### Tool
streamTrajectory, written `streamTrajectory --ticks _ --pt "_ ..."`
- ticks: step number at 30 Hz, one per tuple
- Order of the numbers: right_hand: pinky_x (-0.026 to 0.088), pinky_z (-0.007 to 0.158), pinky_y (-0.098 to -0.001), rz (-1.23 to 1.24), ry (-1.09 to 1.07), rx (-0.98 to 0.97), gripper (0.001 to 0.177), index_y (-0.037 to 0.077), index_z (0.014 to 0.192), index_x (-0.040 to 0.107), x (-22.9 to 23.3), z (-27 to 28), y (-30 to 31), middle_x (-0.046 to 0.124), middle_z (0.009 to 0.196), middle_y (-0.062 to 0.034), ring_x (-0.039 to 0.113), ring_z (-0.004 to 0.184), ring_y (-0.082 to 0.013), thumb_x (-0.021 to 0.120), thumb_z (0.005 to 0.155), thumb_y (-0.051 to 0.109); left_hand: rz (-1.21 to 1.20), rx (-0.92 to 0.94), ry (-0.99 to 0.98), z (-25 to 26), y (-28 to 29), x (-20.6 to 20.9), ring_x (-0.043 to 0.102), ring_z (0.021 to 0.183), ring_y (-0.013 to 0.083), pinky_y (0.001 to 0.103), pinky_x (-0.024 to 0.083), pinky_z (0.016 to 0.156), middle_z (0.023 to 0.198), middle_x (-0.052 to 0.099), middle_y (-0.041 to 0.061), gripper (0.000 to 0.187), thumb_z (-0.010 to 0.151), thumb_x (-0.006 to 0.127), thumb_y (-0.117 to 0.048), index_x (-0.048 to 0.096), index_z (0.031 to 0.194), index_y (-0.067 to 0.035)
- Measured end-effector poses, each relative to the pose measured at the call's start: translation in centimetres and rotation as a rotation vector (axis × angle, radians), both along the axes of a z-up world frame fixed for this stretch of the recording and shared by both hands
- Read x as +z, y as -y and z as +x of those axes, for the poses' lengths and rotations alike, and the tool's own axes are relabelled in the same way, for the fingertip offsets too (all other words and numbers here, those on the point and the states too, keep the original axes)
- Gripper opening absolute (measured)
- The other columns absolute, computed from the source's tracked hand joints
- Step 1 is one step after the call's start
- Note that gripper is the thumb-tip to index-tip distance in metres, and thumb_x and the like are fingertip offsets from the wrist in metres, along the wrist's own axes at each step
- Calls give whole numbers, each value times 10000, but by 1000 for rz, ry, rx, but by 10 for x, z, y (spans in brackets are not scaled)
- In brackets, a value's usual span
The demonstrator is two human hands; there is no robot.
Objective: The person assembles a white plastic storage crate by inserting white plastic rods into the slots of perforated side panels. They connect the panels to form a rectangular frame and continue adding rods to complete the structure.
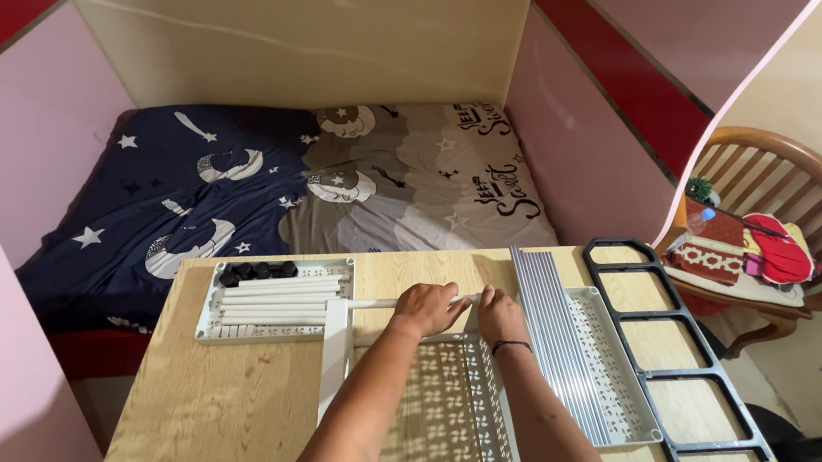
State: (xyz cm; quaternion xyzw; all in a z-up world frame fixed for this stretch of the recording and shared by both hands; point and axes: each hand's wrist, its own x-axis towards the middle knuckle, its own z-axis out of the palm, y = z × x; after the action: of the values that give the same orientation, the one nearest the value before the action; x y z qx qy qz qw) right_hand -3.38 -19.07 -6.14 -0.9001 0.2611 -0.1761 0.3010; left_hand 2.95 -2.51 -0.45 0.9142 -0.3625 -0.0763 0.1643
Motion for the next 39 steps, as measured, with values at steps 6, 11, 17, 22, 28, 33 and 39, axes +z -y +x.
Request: streamTrajectory --ticks 6,11,17,22,28,33,39 --pt "514 897 -572 23 9 -16 509 -5 940 698 -7 2 0 694 943 -329 650 930 -532 391 1055 384 -187 -136 203 -1 -9 -14 613 1066 335 495 491 894 1104 628 134 284 1036 506 -360 576 1082 -89" --pt "506 904 -579 34 -1 -42 519 2 927 705 0 2 -3 691 946 -330 645 944 -539 393 1048 399 -207 -62 301 -14 -11 -13 584 1056 286 492 465 860 1055 622 78 225 993 575 -351 639 1028 -139" --pt "493 927 -572 49 -33 -20 520 10 958 700 0 1 -3 698 978 -321 641 980 -527 375 1057 403 -191 101 298 -31 0 -21 610 990 293 512 440 862 1024 657 95 296 984 582 -395 635 1026 -107" --pt "520 857 -575 -21 -14 30 483 9 965 663 -13 5 1 700 958 -305 656 908 -521 369 1062 379 -171 61 266 -19 1 -23 692 884 341 525 493 809 891 715 142 373 1018 545 -450 628 995 -87" --pt "524 783 -596 -112 -44 65 413 35 993 614 -22 3 2 701 900 -295 659 829 -519 383 1060 370 -59 -127 74 4 -5 -14 706 860 413 520 550 799 885 730 213 436 1061 501 -448 654 966 -51" --pt "509 785 -604 -42 -7 101 378 48 1008 601 -11 -2 1 700 882 -299 654 833 -518 396 1054 362 28 -149 -70 17 2 -5 698 937 414 515 539 868 979 733 210 491 1012 508 -501 743 978 -71" --pt "489 777 -620 1 -17 109 347 46 1040 571 -2 -4 -4 690 902 -310 644 834 -525 404 1047 350 72 -140 -144 21 4 -2 698 950 401 507 537 885 980 734 203 534 1015 478 -542 741 971 -80"
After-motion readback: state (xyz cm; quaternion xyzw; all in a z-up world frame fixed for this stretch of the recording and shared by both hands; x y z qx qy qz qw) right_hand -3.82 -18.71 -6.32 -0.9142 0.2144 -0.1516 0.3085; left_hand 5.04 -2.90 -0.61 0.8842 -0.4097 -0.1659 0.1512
